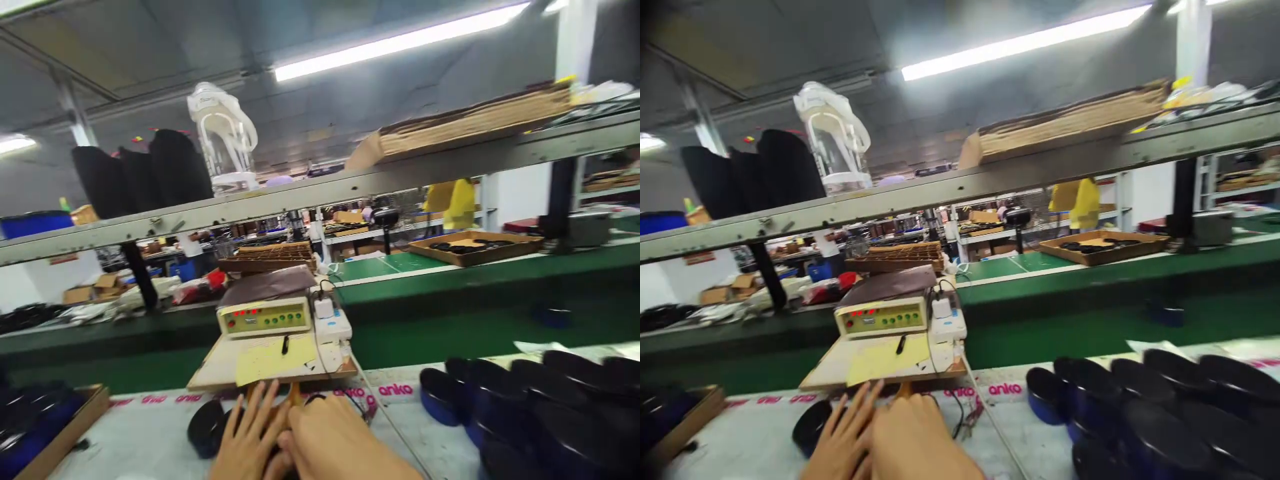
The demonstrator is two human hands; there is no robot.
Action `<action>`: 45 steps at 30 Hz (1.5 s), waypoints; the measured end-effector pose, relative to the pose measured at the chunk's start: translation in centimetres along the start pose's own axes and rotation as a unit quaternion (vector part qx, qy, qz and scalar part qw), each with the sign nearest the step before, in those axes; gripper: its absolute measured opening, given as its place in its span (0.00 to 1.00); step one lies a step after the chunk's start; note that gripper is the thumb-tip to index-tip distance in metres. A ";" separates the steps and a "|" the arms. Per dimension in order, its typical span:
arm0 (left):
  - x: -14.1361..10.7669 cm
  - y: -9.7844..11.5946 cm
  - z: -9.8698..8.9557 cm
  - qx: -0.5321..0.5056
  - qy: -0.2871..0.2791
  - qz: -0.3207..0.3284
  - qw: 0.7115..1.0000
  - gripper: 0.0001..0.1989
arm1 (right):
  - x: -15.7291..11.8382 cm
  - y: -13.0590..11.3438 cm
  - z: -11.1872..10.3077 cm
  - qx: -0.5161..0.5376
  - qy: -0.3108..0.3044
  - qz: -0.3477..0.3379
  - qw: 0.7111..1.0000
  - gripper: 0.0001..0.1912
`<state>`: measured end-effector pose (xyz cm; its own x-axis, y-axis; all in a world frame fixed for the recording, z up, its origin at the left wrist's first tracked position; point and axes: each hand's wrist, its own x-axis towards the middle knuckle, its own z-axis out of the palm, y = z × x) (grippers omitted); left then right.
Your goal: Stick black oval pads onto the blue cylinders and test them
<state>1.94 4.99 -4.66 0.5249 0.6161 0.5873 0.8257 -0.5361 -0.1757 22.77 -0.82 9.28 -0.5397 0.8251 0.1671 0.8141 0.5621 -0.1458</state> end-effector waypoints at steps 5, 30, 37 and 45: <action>-4.9 -6.0 -3.9 0.055 -0.064 -0.235 0.968 0.22 | 1.5 0.2 3.0 0.012 0.046 0.047 0.998 0.16; -4.9 -9.4 -4.6 -0.416 0.064 -0.366 0.830 0.33 | 7.3 2.4 9.6 -0.012 0.170 0.047 0.984 0.12; -4.7 -7.9 -6.0 -0.394 0.067 -0.257 0.880 0.32 | 12.3 -8.8 7.0 0.169 0.036 -0.093 0.980 0.07; -4.6 -7.1 -6.0 -0.375 0.079 -0.253 0.889 0.36 | 14.4 -9.8 10.0 0.222 0.087 -0.003 0.971 0.07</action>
<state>-7.58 2.55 -1.39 0.0416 0.8308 0.5551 0.5474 -0.4837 0.6829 4.93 6.12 3.31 -0.4692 0.8209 0.3255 0.6171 0.5685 -0.5441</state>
